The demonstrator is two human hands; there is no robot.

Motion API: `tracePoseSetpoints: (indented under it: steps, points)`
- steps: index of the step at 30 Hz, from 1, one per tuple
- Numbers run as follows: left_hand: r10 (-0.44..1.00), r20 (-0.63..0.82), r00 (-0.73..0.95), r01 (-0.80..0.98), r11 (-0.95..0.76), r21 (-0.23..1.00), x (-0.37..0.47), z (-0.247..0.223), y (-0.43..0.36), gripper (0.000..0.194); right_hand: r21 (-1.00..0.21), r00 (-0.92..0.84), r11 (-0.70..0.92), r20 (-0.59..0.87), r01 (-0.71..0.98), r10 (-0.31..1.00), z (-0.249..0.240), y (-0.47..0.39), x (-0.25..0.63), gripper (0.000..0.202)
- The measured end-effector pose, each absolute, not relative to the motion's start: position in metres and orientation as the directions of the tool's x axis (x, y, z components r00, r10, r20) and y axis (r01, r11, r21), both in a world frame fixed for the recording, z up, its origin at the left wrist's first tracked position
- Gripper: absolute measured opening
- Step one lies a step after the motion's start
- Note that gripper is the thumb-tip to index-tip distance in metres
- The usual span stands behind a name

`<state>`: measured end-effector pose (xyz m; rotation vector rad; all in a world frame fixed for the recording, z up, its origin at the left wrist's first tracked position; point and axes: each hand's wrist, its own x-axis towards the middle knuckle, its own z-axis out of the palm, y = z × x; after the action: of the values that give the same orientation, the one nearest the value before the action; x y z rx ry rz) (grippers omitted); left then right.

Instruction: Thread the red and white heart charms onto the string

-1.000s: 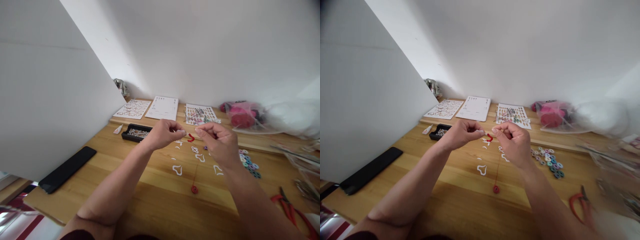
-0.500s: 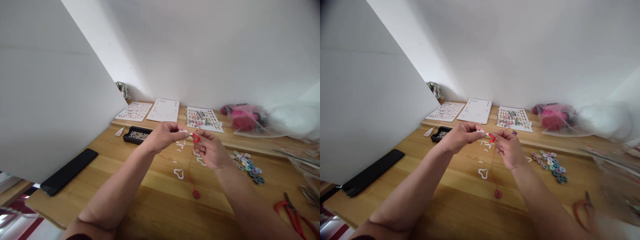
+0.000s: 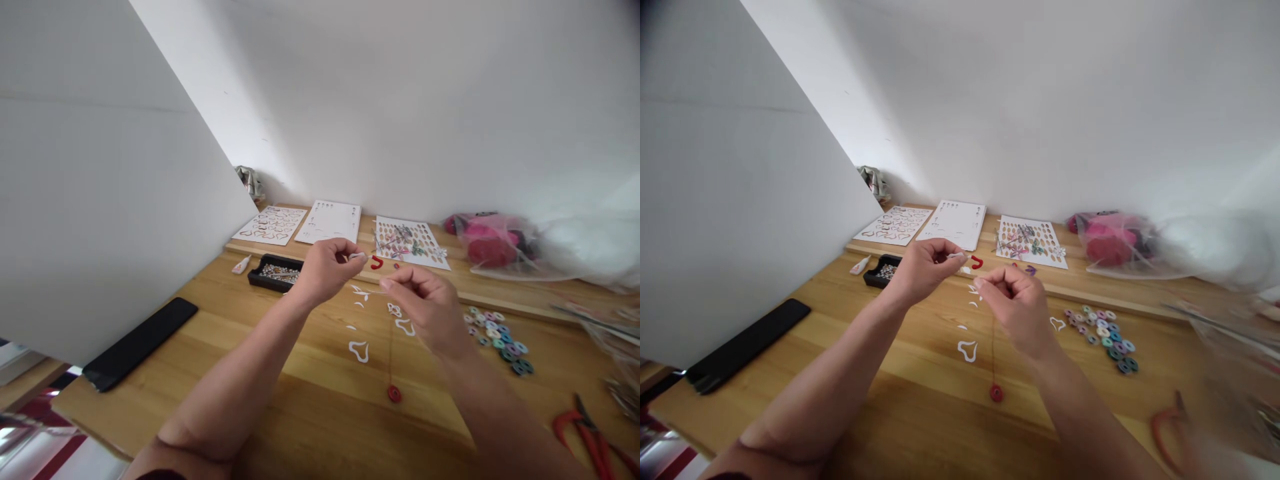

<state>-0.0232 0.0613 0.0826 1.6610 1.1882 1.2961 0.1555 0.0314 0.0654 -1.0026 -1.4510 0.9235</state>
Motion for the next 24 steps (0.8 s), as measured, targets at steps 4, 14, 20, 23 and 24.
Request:
tracePoseSetpoints:
  steps: [4, 14, 20, 23, 24]
  points:
    - [0.948, 0.244, 0.205, 0.303, -0.298, 0.905, -0.024, 0.082, 0.058, 0.022, -0.859, 0.011, 0.444, 0.461, 0.255, 0.887, 0.077, 0.029, 0.167, 0.012]
    - [0.864, 0.130, 0.486, 0.080, -0.192, 0.978, -0.027, 0.089, 0.052, 0.020, -0.926, 0.036, 0.374, 0.377, 0.055, 0.926, 0.066, 0.051, 0.172, 0.012]
    - [0.934, 0.188, 0.305, -0.080, -0.172, 0.982, -0.025, 0.086, 0.057, 0.020, -0.948, -0.059, 0.086, 0.110, -0.306, 0.992, 0.052, 0.051, 0.154, 0.024]
    - [0.958, 0.225, 0.180, -0.120, -0.205, 0.971, -0.021, 0.084, 0.060, 0.021, -0.927, -0.123, -0.018, 0.030, -0.376, 0.992, 0.049, 0.047, 0.147, 0.026]
    - [0.961, 0.234, 0.149, -0.121, -0.217, 0.969, -0.020, 0.084, 0.061, 0.022, -0.922, -0.141, -0.038, 0.018, -0.385, 0.990, 0.048, 0.046, 0.145, 0.026]
